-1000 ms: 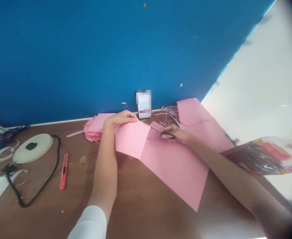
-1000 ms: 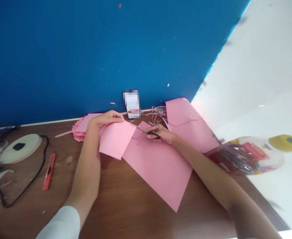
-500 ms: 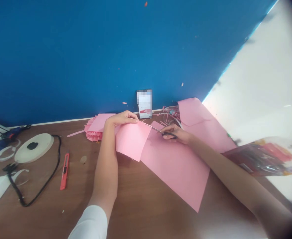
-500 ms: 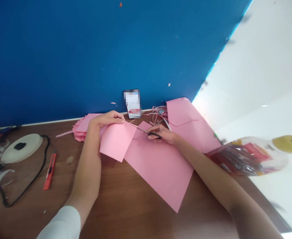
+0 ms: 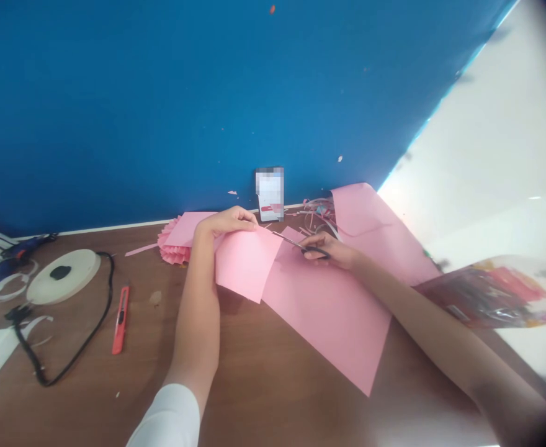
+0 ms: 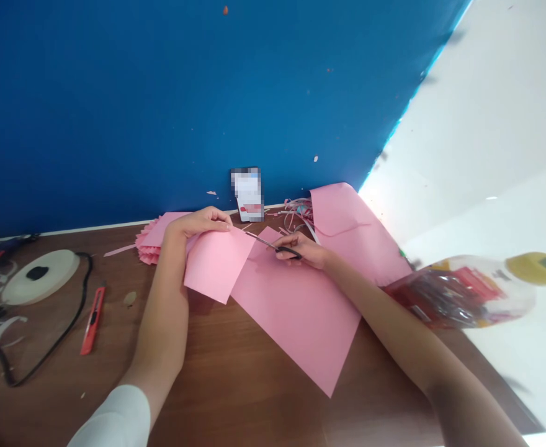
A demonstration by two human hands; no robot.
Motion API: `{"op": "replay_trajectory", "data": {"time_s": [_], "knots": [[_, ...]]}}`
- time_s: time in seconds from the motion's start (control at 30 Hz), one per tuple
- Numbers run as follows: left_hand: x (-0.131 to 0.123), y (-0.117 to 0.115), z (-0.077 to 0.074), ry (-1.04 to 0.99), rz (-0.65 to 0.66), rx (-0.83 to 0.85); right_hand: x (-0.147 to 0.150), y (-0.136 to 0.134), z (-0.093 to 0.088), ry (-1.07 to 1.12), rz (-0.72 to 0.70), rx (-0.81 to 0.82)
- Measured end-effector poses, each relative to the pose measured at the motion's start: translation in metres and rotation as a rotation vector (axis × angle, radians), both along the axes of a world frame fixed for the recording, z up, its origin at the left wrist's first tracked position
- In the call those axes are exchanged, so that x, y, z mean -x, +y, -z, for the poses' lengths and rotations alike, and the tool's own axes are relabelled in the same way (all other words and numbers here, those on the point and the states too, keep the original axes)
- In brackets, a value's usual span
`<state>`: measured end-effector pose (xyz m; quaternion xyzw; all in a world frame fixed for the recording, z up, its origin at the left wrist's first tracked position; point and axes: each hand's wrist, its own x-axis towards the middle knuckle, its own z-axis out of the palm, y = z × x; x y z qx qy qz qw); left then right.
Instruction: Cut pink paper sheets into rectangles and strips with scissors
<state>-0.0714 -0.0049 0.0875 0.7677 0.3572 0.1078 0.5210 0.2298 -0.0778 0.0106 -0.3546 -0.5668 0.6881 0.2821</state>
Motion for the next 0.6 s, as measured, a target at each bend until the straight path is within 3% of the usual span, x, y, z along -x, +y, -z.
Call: {"op": "replay_trajectory", "data": {"time_s": [0.6], "knots": [[-0.0029, 0.0014, 0.0012, 0.018, -0.018, -0.016, 0.0001, -0.0010, -0.0013, -0.002, -0.033, -0.037]]}}
